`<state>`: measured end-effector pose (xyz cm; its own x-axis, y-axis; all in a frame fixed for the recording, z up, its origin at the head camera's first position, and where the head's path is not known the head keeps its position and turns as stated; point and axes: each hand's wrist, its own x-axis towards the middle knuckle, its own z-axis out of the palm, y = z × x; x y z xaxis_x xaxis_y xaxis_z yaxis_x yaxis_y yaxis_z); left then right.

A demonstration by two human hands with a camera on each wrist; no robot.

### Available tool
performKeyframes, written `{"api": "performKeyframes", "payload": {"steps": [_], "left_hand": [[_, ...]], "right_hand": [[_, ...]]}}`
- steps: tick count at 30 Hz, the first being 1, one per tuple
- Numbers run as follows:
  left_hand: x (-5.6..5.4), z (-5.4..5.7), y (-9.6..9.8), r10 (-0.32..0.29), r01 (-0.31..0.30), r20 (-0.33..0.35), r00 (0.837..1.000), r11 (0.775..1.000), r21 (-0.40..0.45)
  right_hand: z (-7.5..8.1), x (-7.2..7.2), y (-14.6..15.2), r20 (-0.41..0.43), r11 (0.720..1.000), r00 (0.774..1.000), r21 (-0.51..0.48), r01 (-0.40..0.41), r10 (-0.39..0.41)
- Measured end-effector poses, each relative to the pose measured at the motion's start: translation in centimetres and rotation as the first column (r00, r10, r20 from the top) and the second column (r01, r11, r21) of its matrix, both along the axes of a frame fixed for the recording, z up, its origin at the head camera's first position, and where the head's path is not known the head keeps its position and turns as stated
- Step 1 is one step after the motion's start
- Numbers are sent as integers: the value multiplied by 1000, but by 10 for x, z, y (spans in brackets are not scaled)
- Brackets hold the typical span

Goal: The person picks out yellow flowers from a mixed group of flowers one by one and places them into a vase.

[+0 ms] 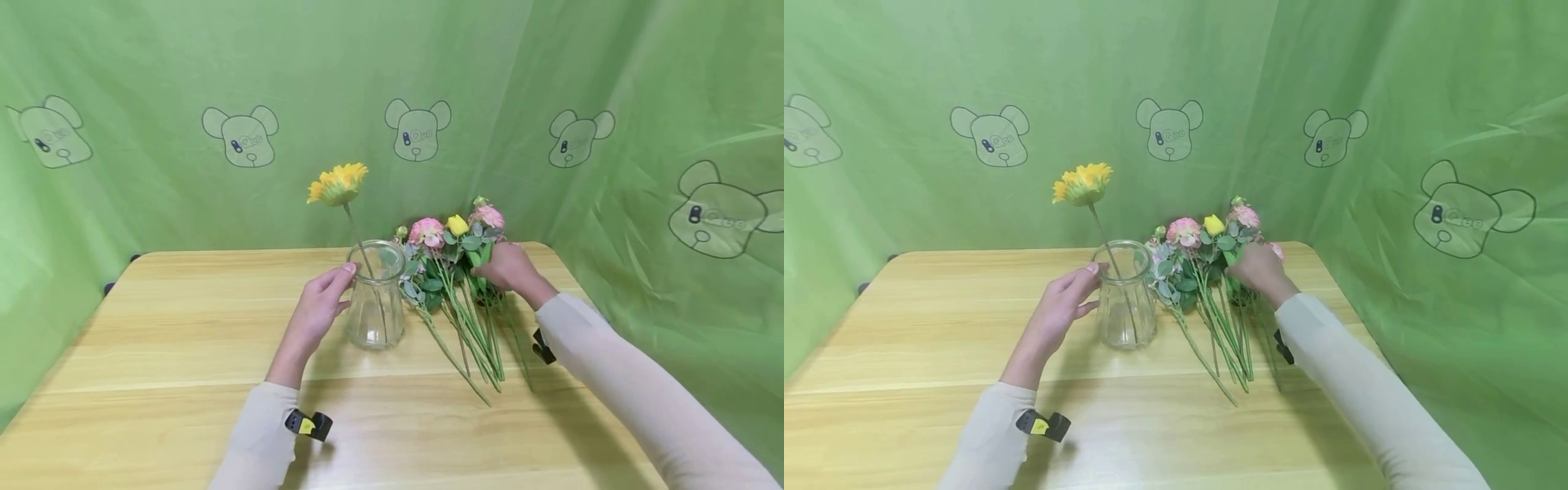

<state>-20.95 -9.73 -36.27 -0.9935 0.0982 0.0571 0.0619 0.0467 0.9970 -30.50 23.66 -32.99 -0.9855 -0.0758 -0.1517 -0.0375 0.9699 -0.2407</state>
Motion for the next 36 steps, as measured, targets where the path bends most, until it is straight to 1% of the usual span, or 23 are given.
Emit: {"api": "performKeyframes", "payload": {"steps": [3,8,14,19,25,29,36], "left_hand": [[0,0,0,3,-3,0,1000,1000,-6],[0,-1,0,0,0,-2,1000,1000,-4],[0,-1,0,-4,4,-13,1000,1000,-3],[-1,-1,0,-6,6,-14,1000,1000,6],[-2,-1,0,-1,1,-13,1000,1000,7],[-2,-1,0,0,0,-8,1000,1000,8],[-1,-1,1,10,-10,2,1000,1000,-4]], "right_hand": [[-7,1,4,48,1000,999,-20,0,1],[-17,3,7,64,1000,998,-31,-3,5],[-22,5,9,86,999,996,-33,-24,26],[-25,4,10,79,999,997,-27,-25,27],[-30,3,12,57,998,998,-56,-7,11],[-33,2,13,61,997,998,-80,12,-7],[-35,4,13,44,996,999,-88,-8,12]]}}
